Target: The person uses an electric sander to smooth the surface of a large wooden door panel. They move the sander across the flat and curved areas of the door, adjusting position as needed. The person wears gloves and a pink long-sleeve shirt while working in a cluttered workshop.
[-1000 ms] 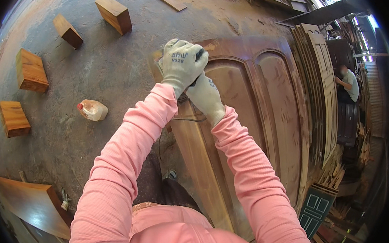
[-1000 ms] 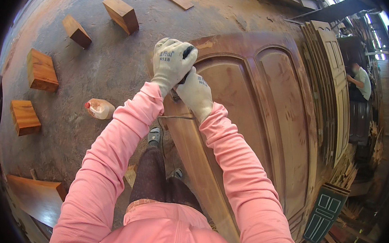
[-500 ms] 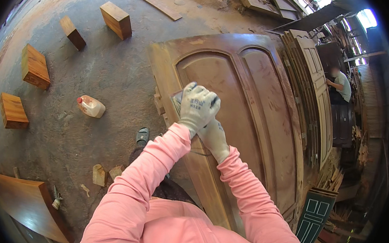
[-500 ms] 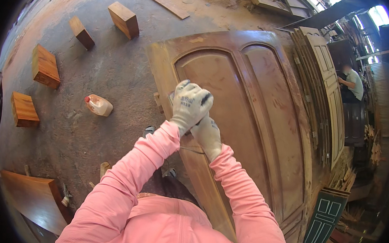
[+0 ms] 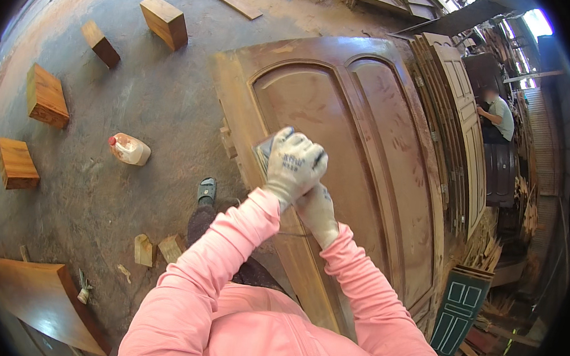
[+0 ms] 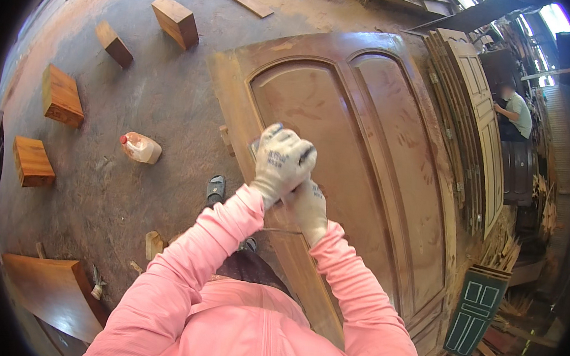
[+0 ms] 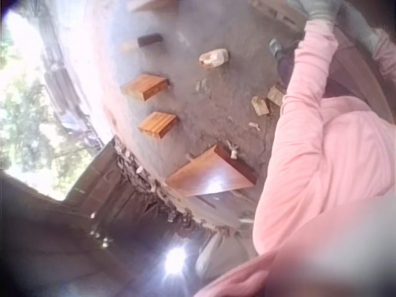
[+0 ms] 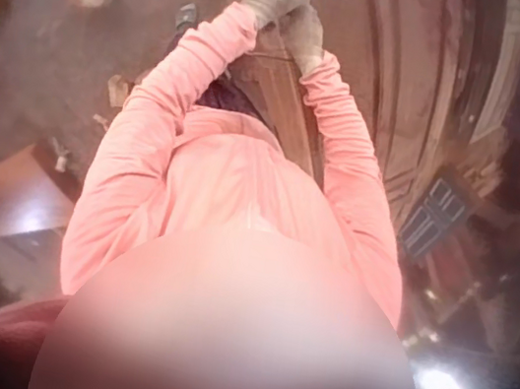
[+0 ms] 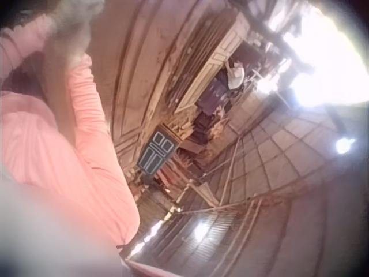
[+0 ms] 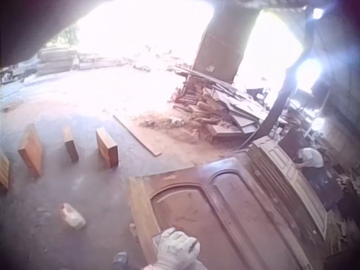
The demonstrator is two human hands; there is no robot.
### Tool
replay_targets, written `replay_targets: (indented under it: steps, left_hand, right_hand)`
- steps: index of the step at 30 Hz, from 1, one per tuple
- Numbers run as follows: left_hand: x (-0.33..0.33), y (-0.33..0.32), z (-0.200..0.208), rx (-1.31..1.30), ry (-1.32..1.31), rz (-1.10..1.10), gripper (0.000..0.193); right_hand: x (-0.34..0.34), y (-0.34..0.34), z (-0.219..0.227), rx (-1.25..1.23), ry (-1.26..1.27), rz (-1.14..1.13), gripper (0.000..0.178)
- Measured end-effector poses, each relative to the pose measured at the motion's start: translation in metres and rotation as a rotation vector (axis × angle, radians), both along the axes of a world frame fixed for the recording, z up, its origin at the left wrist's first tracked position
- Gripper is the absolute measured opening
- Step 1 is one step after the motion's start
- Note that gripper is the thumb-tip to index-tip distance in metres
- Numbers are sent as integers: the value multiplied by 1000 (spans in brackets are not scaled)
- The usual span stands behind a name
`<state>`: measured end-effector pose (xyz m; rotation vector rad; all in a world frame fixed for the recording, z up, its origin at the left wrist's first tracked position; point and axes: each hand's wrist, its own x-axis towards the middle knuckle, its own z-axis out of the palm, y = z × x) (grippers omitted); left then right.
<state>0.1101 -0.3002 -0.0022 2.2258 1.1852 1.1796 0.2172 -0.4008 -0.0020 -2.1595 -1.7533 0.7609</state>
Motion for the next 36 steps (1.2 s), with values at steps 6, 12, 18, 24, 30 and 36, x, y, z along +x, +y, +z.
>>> replay_targets:
  steps: [6, 12, 18, 24, 30, 36]
  left_hand:
    - [-30, 96, 1, 5, 7, 72, 18]
    - [-55, 193, -5, -3, 95, 140, 25]
    - [-57, 229, -5, 23, 120, 175, 26]
    - [-40, 148, -5, 2, 30, 92, 22]
    - [-21, 23, 8, -8, -10, 8, 12]
    - [-30, -8, 1, -33, -14, 23, 11]
  right_hand:
    - [-32, 110, -3, 8, 44, -92, 48]
    - [-61, 209, 3, 22, 7, -72, 53]
    - [-68, 246, 4, 32, -26, -59, 55]
    - [-44, 162, -6, 20, 68, -82, 56]
    - [-21, 27, -11, 0, 71, -42, 48]
    - [-30, -6, -2, -42, 32, -6, 44]
